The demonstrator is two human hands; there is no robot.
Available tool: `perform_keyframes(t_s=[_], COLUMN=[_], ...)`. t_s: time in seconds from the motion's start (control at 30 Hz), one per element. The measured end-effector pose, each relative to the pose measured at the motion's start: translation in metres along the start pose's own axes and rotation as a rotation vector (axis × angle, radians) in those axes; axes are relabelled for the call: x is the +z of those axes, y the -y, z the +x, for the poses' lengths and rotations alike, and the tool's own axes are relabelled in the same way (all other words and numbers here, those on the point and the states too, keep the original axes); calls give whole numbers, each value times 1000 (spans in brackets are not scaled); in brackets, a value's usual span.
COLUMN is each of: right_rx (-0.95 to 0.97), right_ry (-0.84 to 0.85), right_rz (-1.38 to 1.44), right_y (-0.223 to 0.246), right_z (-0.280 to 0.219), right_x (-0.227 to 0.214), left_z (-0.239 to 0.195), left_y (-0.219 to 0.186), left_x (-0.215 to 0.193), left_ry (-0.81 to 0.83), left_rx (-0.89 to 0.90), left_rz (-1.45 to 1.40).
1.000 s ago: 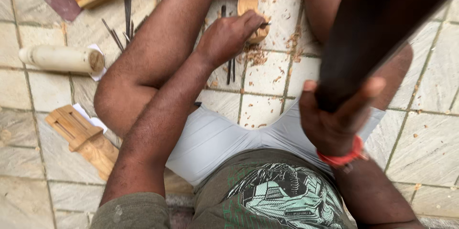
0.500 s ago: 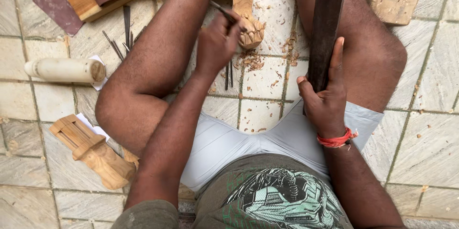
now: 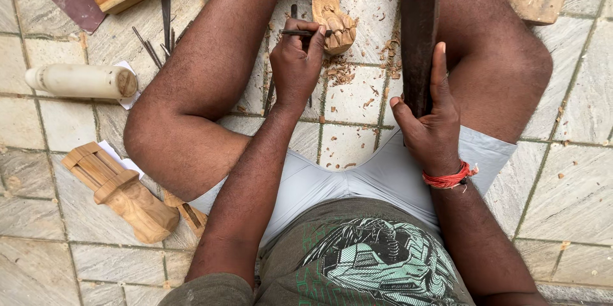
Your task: The person is carving a wooden foot sculpture using a chisel and a wooden mallet. They repeatedly strike the chisel to shape the wood, occasionally adjusting the tool and the piece.
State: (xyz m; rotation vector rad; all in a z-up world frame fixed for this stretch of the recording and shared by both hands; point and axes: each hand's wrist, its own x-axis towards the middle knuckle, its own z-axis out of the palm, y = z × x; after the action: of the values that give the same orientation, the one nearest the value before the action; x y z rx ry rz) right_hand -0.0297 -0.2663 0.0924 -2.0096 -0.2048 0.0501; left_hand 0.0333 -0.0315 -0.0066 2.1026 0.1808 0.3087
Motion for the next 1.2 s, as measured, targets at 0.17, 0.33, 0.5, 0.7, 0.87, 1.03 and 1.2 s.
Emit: perform_keyframes(t_s=[0.17,0.33,0.5,0.7,0.87,1.03,1.2], right_rx=[-139,-240,-400,-776,-734,-880,-861], right_ry=[9,23,59,79,307,181,327], right_rz=[-117,-158,-245,-353,-1007,-827,-892], right_y=[5,12,27,50,64,77,56], right_z=[1,7,14,49,87,90,94], right_x=[-7,-15,-39,-34,-30,-57,-37], left_z=[-3,-6,-9,-20,-15,-13,-15], left_y=[-1,-2,10,39,41,31,30], left_x=[1,10,19,29,30,26,30], left_ry=[-12,-12,-59,-105,93,-166,7], left_rx=[79,103,281,354,140,490,339], left_rz=[44,174,279,376,377,540,439])
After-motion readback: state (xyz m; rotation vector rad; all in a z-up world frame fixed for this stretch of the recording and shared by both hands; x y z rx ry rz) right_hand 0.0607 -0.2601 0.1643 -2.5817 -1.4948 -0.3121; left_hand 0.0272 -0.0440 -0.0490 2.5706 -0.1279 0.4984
